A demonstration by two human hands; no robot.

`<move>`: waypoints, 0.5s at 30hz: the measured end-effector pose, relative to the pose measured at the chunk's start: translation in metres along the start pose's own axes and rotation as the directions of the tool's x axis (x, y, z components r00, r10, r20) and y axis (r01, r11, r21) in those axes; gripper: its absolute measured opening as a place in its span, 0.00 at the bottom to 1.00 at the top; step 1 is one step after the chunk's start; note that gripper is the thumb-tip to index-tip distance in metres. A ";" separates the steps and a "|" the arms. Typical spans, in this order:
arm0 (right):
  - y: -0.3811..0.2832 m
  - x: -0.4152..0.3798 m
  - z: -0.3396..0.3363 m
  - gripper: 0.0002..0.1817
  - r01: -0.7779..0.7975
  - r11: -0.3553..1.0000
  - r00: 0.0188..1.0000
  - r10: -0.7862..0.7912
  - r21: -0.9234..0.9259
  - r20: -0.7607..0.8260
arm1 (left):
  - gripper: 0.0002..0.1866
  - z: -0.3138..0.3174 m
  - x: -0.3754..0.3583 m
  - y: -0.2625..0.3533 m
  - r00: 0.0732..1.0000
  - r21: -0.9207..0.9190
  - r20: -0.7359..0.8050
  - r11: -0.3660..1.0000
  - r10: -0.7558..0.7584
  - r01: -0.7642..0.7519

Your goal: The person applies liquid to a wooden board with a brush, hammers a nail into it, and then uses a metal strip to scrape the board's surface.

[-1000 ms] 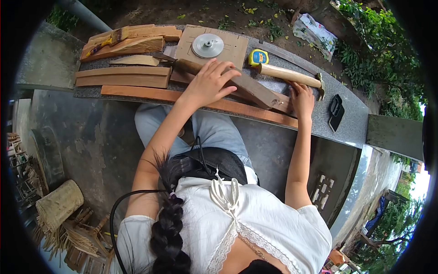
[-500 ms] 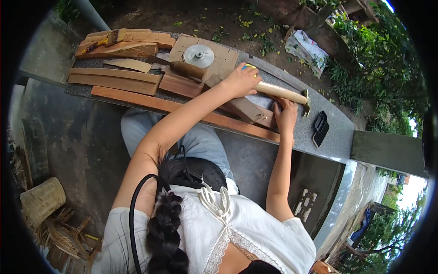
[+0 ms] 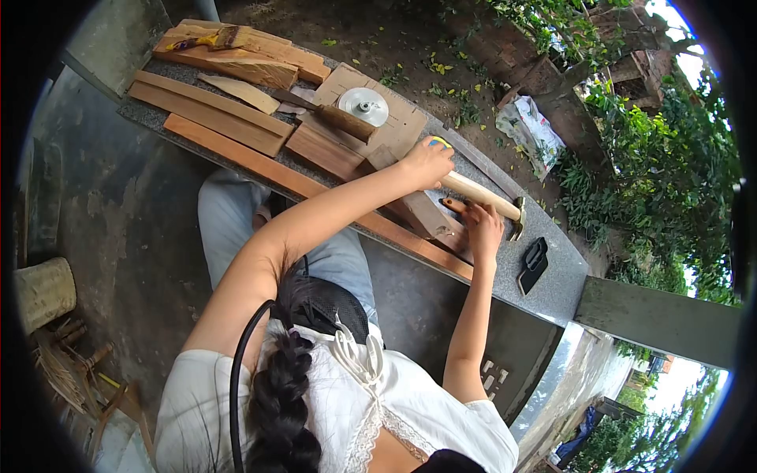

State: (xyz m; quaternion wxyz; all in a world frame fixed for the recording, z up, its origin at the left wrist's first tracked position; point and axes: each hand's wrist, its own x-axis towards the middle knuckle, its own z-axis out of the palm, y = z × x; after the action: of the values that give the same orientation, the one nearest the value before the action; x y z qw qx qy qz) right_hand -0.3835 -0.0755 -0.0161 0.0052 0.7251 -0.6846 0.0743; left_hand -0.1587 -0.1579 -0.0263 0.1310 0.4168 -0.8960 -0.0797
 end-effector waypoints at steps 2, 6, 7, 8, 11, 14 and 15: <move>0.002 0.006 -0.004 0.16 0.120 0.993 0.991 -0.120 0.010 0.053 | 0.21 -0.002 0.001 0.002 1.000 0.021 0.021 1.000 -0.009 0.008; 0.005 0.011 -0.014 0.10 0.297 0.952 0.955 -0.297 -0.073 0.008 | 0.22 -0.005 0.003 0.002 0.999 0.036 0.044 0.999 -0.012 0.010; 0.003 0.009 -0.021 0.10 0.301 0.950 0.953 -0.302 -0.078 0.005 | 0.22 -0.006 0.000 0.000 0.999 0.036 0.037 0.999 -0.013 0.012; 0.000 0.006 -0.030 0.11 0.283 0.959 0.958 -0.284 -0.023 -0.044 | 0.20 -0.007 -0.003 -0.002 0.998 -0.013 -0.059 0.999 -0.036 0.036; 0.000 -0.011 -0.048 0.12 0.194 0.972 0.959 -0.159 0.134 -0.234 | 0.17 -0.026 -0.024 -0.013 0.952 -0.165 -0.278 0.983 -0.126 0.082; 0.002 -0.042 -0.065 0.10 0.213 0.949 0.840 -0.056 0.233 -0.540 | 0.10 -0.058 -0.074 -0.031 0.855 -0.343 -0.468 0.938 -0.223 0.057; -0.003 -0.059 -0.069 0.10 0.091 0.886 0.873 0.149 0.455 -0.465 | 0.08 -0.064 -0.098 -0.035 0.844 -0.354 -0.491 0.935 -0.214 0.030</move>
State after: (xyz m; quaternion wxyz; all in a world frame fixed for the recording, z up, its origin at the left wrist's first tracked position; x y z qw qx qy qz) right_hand -0.3902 -0.0094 0.0460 0.0030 0.6521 -0.6341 0.4156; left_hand -0.0537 -0.1073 0.0099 0.4321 0.4514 -0.7711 -0.1219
